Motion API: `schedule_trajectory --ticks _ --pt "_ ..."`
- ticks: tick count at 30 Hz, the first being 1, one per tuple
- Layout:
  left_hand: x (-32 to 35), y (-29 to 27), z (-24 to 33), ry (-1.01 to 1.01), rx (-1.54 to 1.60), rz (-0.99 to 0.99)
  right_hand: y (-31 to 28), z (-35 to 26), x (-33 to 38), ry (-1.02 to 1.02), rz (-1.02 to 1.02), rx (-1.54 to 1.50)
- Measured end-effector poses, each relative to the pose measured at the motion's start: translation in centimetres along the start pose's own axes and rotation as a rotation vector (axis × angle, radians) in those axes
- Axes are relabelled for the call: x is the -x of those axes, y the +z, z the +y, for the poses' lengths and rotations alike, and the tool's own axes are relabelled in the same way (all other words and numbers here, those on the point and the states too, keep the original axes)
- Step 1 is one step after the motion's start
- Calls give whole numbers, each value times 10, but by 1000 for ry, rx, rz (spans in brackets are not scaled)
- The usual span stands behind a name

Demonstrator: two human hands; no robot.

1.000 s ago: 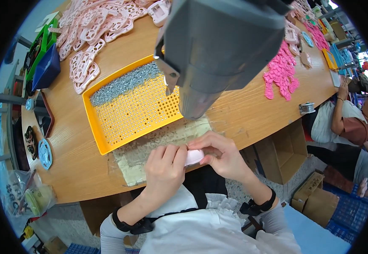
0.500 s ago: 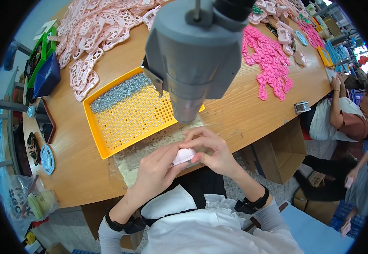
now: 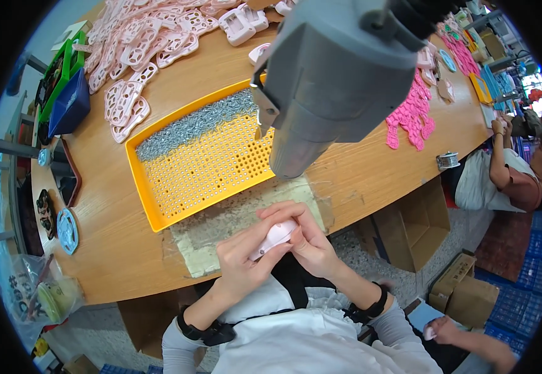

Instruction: Assembling electronic circuit boards into pink plastic toy housings and securing them with a power screwdriver.

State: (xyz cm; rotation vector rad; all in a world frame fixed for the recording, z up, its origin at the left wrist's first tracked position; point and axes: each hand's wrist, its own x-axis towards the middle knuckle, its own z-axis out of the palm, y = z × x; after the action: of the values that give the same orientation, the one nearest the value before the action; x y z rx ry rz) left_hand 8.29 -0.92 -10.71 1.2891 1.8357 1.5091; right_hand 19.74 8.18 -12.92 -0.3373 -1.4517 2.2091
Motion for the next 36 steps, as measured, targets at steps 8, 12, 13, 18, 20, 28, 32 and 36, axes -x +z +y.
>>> schedule_trajectory --ticks 8,12,13,18,20,28,32,36 --pt "-2 -3 -6 139 -29 2 -7 -15 -8 169 -103 -39" --pt "-1 -7 -6 165 -24 -22 -2 -12 -7 170 -82 -91" --pt "0 -7 -6 162 -23 -18 -2 -9 -6 174 -85 -89" --pt "2 -8 -8 189 11 3 2 -1 -4 48 -74 -69" --pt "1 -12 -6 103 26 -5 8 -9 -6 128 -45 -75" --pt "-6 -13 -10 -401 534 92 12 -13 -25 288 2 -104" --pt "-13 -20 -8 -500 738 78 16 -13 -29 133 -48 121" --pt "-16 -26 -3 -526 776 78 21 -15 -32 32 -33 308"
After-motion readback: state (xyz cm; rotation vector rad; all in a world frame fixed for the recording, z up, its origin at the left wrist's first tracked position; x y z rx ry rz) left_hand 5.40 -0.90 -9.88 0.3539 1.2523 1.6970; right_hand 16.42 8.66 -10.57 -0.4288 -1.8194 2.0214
